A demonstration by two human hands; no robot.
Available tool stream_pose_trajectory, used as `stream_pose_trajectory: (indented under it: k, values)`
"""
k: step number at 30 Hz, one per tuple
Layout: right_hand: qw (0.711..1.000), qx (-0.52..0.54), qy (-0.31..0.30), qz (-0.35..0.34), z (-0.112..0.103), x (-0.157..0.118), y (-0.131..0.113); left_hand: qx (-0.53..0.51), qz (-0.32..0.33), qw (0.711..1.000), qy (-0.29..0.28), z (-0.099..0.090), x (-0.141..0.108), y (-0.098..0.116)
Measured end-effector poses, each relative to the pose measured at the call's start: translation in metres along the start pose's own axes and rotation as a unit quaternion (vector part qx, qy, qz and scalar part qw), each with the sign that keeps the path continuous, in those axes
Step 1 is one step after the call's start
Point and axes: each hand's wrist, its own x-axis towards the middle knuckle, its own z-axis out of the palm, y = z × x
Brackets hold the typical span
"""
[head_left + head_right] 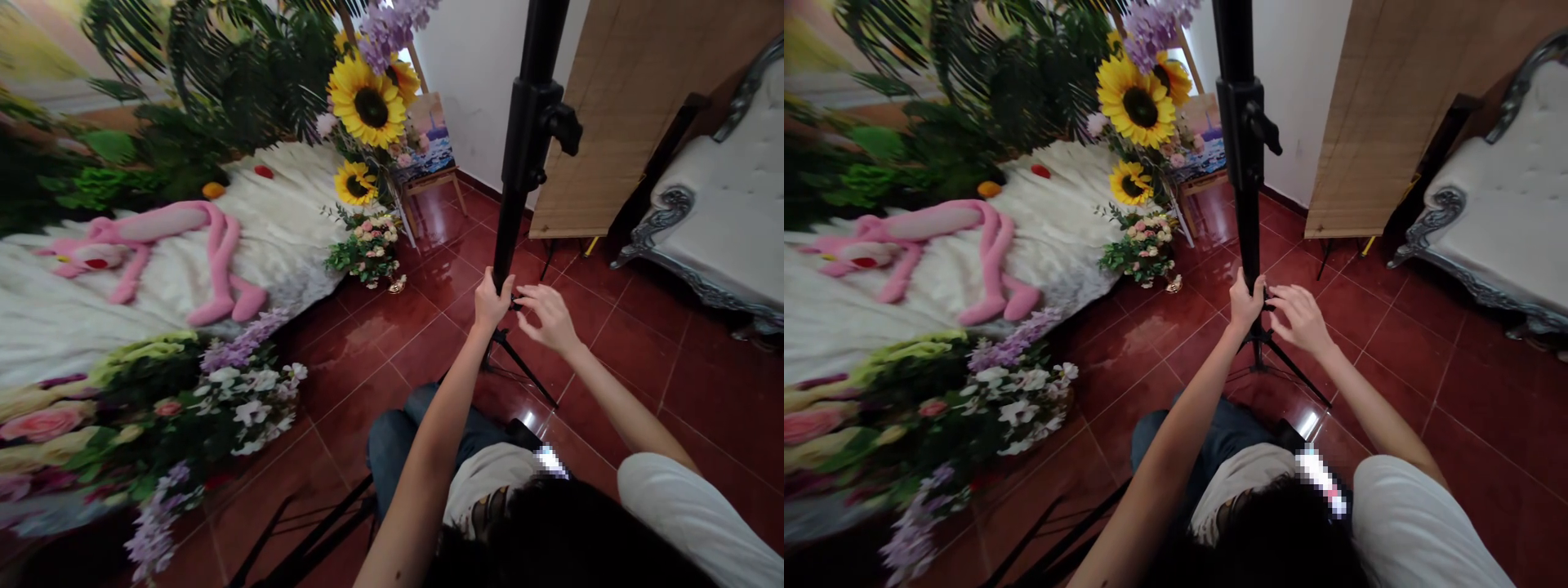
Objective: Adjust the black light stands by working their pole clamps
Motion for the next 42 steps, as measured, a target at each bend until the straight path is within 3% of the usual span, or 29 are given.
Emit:
stream_pose_trajectory:
  k: [3,5,7,9,11,14,16,18,20,22,23,24,26,29,32,35,37,39,42]
  values:
    - [0.996,0.025,-0.036,0.077,0.011,-0.02,-0.002,-0.003,-0.001,1.0,0.0,0.001,0.0,0.001]
    - [0.984,0.08,-0.016,0.16,0.018,-0.02,-0.007,-0.001,0.002,1.0,0.001,0.001,0.0,0.001]
    - [0.952,0.166,0.031,0.257,0.026,-0.014,-0.013,-0.001,0.003,1.0,0.001,0.0,0.0,0.002]
    - [0.888,0.278,0.077,0.357,0.035,-0.006,-0.018,-0.001,0.001,1.0,-0.003,-0.001,0.0,0.004]
    - [0.797,0.381,0.103,0.457,0.04,0.003,-0.021,0.001,-0.007,1.0,-0.008,-0.002,0.0,0.005]
    - [0.661,0.484,0.086,0.567,0.039,0.011,-0.018,-0.003,-0.018,1.0,-0.025,-0.003,0.0,0.008]
    - [0.624,0.513,0.048,0.588,0.034,0.013,-0.014,-0.009,-0.021,0.999,-0.035,-0.005,0.0,0.01]
    - [0.65,0.498,0.016,0.574,0.028,0.01,-0.011,-0.013,-0.019,0.999,-0.042,-0.007,0.0,0.011]
    - [0.743,0.418,0.017,0.523,0.021,0.005,-0.012,-0.016,-0.018,0.999,-0.047,-0.008,0.0,0.012]
    - [0.856,0.274,0.012,0.437,0.016,-0.001,-0.016,-0.019,-0.018,0.998,-0.049,-0.009,0.0,0.014]
    - [0.898,0.194,-0.003,0.395,0.013,-0.004,-0.018,-0.022,-0.019,0.998,-0.05,-0.009,-0.001,0.015]
    - [0.925,0.119,-0.026,0.359,0.01,-0.005,-0.02,-0.024,-0.021,0.998,-0.051,-0.009,-0.001,0.016]
    - [0.948,0.004,-0.075,0.31,0.005,-0.005,-0.02,-0.024,-0.022,0.998,-0.053,-0.01,-0.001,0.018]
    - [0.963,-0.085,-0.112,0.229,-0.001,0.001,-0.013,-0.023,-0.018,0.998,-0.054,-0.01,-0.001,0.02]
    - [0.974,-0.085,-0.118,0.172,-0.001,0.007,-0.005,-0.021,-0.015,0.998,-0.054,-0.011,-0.001,0.021]
    - [0.969,0.031,-0.103,0.223,0.008,0.009,-0.003,-0.022,-0.019,0.998,-0.059,-0.012,-0.001,0.022]
    - [0.929,0.162,-0.083,0.322,0.017,0.008,-0.006,-0.032,-0.027,0.997,-0.07,-0.013,-0.002,0.024]
    - [0.866,0.276,-0.054,0.414,0.028,0.006,-0.008,-0.041,-0.035,0.995,-0.081,-0.014,-0.004,0.025]
    - [0.81,0.353,-0.012,0.469,0.039,0.002,-0.011,-0.046,-0.04,0.994,-0.088,-0.015,-0.005,0.027]
